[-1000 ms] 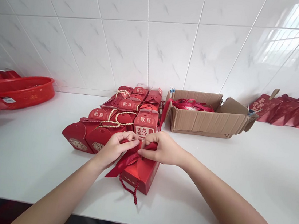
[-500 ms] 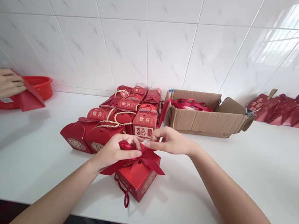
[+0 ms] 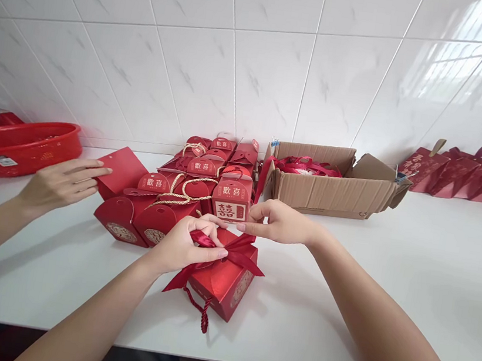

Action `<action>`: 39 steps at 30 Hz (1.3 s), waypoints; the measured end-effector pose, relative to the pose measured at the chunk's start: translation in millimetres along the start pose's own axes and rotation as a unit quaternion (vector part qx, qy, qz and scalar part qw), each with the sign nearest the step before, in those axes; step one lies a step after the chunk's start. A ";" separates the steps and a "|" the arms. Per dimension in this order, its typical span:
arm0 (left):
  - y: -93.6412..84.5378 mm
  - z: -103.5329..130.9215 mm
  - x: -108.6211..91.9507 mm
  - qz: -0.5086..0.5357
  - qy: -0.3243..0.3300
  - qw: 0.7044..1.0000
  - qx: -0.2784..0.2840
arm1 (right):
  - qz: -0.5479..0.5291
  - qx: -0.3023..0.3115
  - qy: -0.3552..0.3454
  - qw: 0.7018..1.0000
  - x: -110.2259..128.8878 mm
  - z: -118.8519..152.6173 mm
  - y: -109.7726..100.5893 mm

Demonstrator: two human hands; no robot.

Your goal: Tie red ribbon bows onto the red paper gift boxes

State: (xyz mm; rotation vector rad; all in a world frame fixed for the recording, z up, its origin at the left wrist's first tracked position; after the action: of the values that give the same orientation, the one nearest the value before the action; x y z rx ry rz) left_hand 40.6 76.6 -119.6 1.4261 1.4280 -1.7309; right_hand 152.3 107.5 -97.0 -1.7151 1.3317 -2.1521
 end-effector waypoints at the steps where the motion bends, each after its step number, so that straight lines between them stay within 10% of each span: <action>1: 0.4 -0.2 0.3 -0.001 0.004 1.000 0.004 | -0.001 0.004 0.003 1.000 -0.4 -0.1 0.7; 20: -10.1 -1.6 9.1 0.213 -0.008 0.976 -0.041 | -0.138 0.111 0.030 0.984 -7.3 6.6 10.7; 39: -7.8 -5.4 12.3 0.142 -0.014 0.989 -0.044 | -0.063 0.144 0.109 0.982 -24.6 8.7 12.7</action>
State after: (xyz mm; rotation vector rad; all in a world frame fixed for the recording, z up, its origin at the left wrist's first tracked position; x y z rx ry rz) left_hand 32.0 87.1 -127.0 1.4707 1.2036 -1.4874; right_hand 163.0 108.1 -123.9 -1.5263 0.9087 -2.5170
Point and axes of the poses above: each hand's wrist, its own z-axis away from the middle knuckle, its own y-axis out of the palm, x = y × z, the point moved 10 cm from there along -z, towards the middle knuckle, and after that the axes turned 5 degrees about x, right-handed, at the moved point
